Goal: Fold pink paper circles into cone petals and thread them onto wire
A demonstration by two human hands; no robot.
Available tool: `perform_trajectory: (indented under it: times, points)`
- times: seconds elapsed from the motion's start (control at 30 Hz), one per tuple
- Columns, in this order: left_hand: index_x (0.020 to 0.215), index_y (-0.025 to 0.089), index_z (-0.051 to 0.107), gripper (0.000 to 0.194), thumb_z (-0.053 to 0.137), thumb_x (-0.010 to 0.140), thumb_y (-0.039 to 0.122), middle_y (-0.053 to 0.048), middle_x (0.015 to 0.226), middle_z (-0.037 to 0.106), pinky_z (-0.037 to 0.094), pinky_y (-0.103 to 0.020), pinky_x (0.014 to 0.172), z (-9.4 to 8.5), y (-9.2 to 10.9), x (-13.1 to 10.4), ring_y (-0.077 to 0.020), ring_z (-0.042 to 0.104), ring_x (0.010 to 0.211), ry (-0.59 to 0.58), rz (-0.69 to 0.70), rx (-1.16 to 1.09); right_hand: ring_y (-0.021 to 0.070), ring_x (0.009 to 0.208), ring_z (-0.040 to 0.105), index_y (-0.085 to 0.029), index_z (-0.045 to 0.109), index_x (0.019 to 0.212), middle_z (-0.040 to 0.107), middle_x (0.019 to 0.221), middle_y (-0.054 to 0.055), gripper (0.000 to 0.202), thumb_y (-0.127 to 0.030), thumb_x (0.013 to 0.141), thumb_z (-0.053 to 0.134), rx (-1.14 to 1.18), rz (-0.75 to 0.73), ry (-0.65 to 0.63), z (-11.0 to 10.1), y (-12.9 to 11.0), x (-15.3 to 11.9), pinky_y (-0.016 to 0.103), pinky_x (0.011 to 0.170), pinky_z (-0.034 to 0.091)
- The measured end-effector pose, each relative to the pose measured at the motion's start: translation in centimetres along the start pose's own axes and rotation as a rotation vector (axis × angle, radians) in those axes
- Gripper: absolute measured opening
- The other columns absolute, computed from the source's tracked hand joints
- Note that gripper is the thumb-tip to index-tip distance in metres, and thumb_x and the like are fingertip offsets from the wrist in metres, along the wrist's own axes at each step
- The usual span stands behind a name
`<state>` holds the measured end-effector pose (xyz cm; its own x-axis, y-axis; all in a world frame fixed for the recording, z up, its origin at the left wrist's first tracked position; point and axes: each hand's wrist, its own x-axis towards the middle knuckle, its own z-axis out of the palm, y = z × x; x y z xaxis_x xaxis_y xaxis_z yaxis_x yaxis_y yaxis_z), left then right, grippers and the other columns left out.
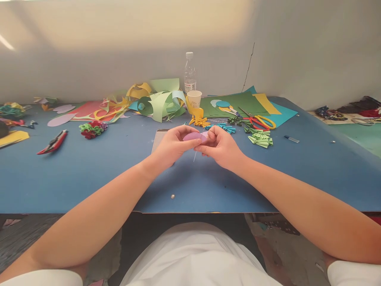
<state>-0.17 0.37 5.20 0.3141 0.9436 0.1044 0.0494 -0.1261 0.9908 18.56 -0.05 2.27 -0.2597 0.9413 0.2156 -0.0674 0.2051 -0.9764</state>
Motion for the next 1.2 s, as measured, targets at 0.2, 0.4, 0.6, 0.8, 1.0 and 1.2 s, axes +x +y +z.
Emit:
perform_trajectory:
  times: [0.2,0.4,0.6,0.8,1.0,1.2]
  points:
    - [0.089,0.02,0.079,0.014,0.084,0.081,0.031,-0.002,0.086,0.07,0.048,-0.03,0.073,-0.5,-0.1,0.3,-0.0142,0.061,0.077,-0.07,0.01,-0.092,0.0168,0.072,0.067,-0.022,0.062,0.098,0.074,0.086,0.003,0.031,-0.039,0.083,0.083,-0.191,-0.059,0.041,-0.2,-0.2,0.1,0.029,0.058,0.05]
    - [0.095,0.019,0.078,0.021,0.086,0.08,0.032,-0.004,0.091,0.072,0.052,-0.032,0.082,-0.8,-0.8,0.7,-0.0161,0.067,0.086,-0.121,-0.025,-0.206,0.0158,0.069,0.064,-0.02,0.075,0.093,0.073,0.082,0.004,0.023,-0.043,0.09,0.076,-0.261,-0.212,0.058,-0.6,0.1,0.5,0.03,0.059,0.053]
    - [0.096,0.02,0.077,0.027,0.091,0.076,0.032,-0.003,0.09,0.071,0.049,-0.031,0.08,-0.9,-1.0,0.9,-0.0149,0.066,0.085,-0.145,-0.073,-0.246,0.015,0.066,0.061,-0.02,0.074,0.086,0.071,0.078,0.002,0.019,-0.038,0.088,0.079,-0.245,-0.277,0.079,-0.7,0.1,0.4,0.031,0.061,0.052]
    - [0.093,0.019,0.075,0.03,0.093,0.073,0.032,-0.001,0.085,0.068,0.043,-0.029,0.07,-1.2,-1.0,1.0,-0.0115,0.059,0.074,-0.155,-0.092,-0.239,0.0168,0.068,0.063,-0.021,0.074,0.085,0.07,0.077,0.002,0.022,-0.042,0.085,0.083,-0.176,-0.269,0.058,-1.0,0.2,0.4,0.035,0.065,0.055]
    - [0.09,0.02,0.072,0.031,0.094,0.07,0.028,0.0,0.082,0.066,0.04,-0.028,0.065,-1.3,-0.7,0.9,-0.01,0.057,0.068,-0.175,-0.126,-0.258,0.0169,0.07,0.062,-0.023,0.074,0.084,0.068,0.078,0.001,0.023,-0.043,0.084,0.085,-0.124,-0.284,0.011,-1.1,0.3,0.7,0.034,0.063,0.052]
    - [0.089,0.019,0.073,0.029,0.094,0.07,0.025,0.001,0.076,0.064,0.038,-0.028,0.061,-1.6,-0.4,0.9,-0.0099,0.055,0.064,-0.216,-0.186,-0.261,0.0179,0.078,0.064,-0.026,0.078,0.083,0.07,0.086,0.002,0.011,-0.033,0.083,0.087,-0.097,-0.377,-0.02,-1.3,0.8,0.9,0.034,0.066,0.053]
